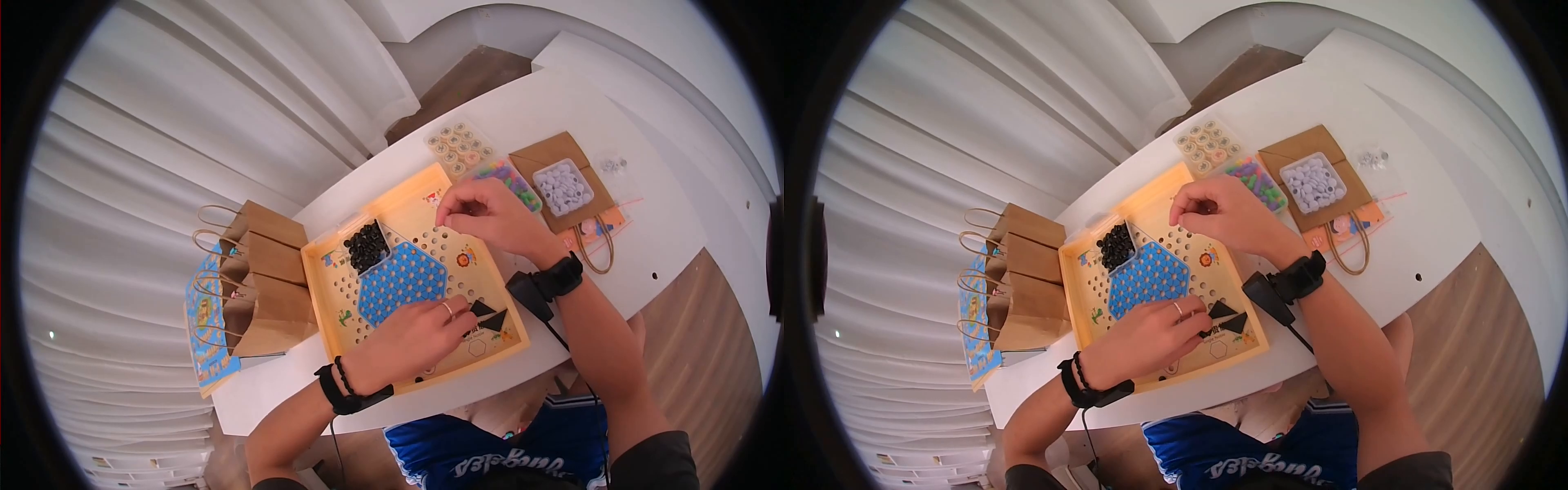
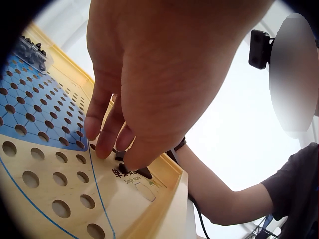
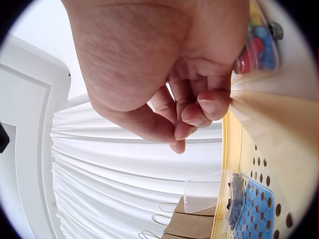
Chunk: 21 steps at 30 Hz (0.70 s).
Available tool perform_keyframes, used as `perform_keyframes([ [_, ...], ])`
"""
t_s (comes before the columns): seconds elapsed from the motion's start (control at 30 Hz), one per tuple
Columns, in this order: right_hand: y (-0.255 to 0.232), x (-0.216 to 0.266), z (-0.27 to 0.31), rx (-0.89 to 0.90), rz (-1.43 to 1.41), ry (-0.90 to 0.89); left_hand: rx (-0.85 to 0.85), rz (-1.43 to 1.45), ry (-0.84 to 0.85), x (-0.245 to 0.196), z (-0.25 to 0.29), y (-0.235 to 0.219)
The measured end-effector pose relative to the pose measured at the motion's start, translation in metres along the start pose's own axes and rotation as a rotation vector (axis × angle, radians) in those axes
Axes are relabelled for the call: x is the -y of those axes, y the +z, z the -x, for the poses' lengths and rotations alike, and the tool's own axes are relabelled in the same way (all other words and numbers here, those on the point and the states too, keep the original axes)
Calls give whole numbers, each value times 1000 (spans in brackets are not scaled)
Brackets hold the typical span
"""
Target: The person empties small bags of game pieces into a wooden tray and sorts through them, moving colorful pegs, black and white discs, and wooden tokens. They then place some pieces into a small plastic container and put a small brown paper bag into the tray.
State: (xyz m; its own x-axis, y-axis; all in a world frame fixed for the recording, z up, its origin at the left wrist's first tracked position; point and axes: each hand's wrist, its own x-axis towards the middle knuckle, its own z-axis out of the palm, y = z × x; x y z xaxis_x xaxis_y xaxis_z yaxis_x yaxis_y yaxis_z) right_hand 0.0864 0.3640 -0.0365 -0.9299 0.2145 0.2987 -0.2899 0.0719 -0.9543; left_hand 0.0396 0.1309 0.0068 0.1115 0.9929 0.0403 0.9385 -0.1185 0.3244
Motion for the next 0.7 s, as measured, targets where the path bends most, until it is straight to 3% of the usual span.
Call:
perform_keyframes([
  [0.2,0,3,1,-4,16,7,112,-34,62,-2,-7,1],
  [0.53,0,3,1,-1,-4,7,119,-139,70,-5,-6,3],
  [0.63,0,0,1,1,-1,4,90,-74,7,4,2,-1],
  [0.7,0,0,1,3,-12,-13,39,-108,-149,15,9,-15],
])
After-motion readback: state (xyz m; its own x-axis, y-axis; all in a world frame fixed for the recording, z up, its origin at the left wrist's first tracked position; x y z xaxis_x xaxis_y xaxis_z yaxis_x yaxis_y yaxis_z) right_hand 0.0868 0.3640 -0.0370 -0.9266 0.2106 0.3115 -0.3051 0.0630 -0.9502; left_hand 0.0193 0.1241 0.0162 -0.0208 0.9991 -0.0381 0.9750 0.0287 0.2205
